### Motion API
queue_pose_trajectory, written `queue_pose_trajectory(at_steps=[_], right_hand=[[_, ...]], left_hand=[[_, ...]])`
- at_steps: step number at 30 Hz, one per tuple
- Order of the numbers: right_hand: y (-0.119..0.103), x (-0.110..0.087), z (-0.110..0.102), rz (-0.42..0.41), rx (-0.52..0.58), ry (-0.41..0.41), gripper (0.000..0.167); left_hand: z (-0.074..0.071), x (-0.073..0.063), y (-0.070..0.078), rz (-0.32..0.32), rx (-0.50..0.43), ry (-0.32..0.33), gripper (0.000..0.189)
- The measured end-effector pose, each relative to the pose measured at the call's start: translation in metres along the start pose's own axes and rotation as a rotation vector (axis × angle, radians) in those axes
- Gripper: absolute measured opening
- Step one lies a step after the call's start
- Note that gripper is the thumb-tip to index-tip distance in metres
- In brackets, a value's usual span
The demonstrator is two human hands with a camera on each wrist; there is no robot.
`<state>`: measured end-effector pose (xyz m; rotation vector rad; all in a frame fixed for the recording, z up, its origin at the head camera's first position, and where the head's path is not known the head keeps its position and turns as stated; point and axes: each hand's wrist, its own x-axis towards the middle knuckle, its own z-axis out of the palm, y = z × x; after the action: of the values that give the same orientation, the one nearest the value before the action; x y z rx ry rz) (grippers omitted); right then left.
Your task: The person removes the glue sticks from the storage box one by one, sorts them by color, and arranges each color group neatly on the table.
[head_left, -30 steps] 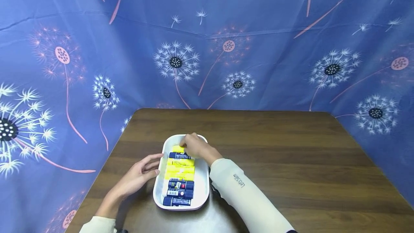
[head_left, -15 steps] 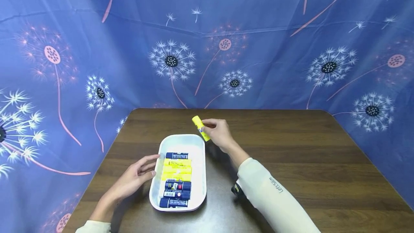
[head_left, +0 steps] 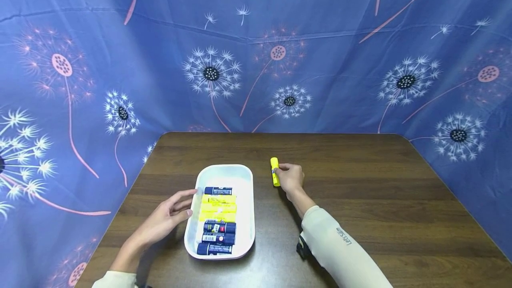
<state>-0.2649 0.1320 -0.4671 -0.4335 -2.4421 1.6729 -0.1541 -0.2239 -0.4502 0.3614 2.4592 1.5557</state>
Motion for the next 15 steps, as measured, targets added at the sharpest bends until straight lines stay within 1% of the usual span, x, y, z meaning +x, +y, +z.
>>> queue_pose_trajectory(at_steps=[2,9,12,15], right_hand=[[0.003,-0.002,0.002,-0.011,-0.025,0.018,0.027],[0.006,-0.007,0.012,-0.095,-0.147,0.077,0.027],[0.007,-0.008,0.014,-0.109,-0.179,0.101,0.025],[0.007,-0.008,0.013,-0.108,-0.188,0.103,0.025]], left_hand=[[0.000,0.001,0.000,-0.004,0.000,-0.001,0.055],[-0.001,0.001,0.000,-0.012,0.005,0.003,0.055],[-0.001,0.001,0.001,-0.019,0.007,0.003,0.056],[-0.001,0.001,0.002,-0.020,0.004,0.001,0.056]])
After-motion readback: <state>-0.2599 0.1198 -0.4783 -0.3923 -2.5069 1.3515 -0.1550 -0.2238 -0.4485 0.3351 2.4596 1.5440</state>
